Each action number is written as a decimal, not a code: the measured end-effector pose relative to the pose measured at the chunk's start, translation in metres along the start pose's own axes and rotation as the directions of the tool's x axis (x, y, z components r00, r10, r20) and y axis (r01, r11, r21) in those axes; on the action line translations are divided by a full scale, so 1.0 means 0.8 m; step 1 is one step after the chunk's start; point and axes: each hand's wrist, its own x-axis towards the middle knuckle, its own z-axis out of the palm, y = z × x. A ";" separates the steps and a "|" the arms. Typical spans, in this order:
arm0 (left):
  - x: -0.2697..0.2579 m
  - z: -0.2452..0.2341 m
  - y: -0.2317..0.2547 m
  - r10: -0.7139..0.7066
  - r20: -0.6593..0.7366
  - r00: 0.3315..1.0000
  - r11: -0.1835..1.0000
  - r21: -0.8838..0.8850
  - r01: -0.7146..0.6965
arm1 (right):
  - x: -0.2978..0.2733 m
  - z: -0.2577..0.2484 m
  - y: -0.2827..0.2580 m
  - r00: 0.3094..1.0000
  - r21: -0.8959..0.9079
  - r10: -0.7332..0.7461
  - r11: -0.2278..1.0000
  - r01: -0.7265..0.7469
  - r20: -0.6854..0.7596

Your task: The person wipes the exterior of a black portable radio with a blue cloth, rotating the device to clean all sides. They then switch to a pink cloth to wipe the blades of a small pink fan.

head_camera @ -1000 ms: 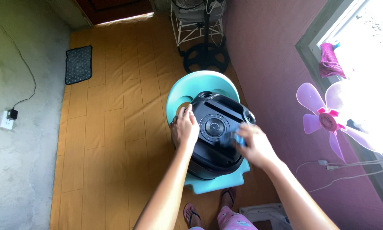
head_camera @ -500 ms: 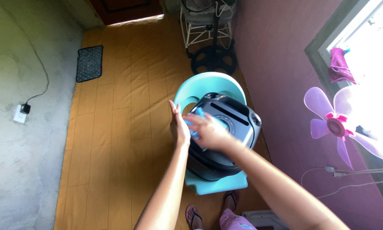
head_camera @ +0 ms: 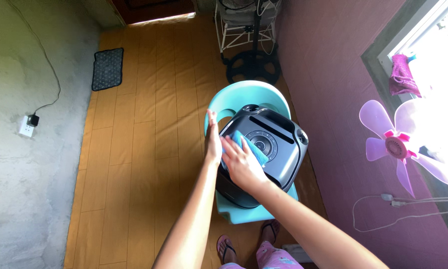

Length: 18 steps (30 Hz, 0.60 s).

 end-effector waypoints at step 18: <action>-0.023 0.033 0.046 0.046 0.045 0.998 0.524 0.849 -0.062 | -0.136 -0.111 0.086 0.938 -0.027 0.208 0.978 -0.209 0.279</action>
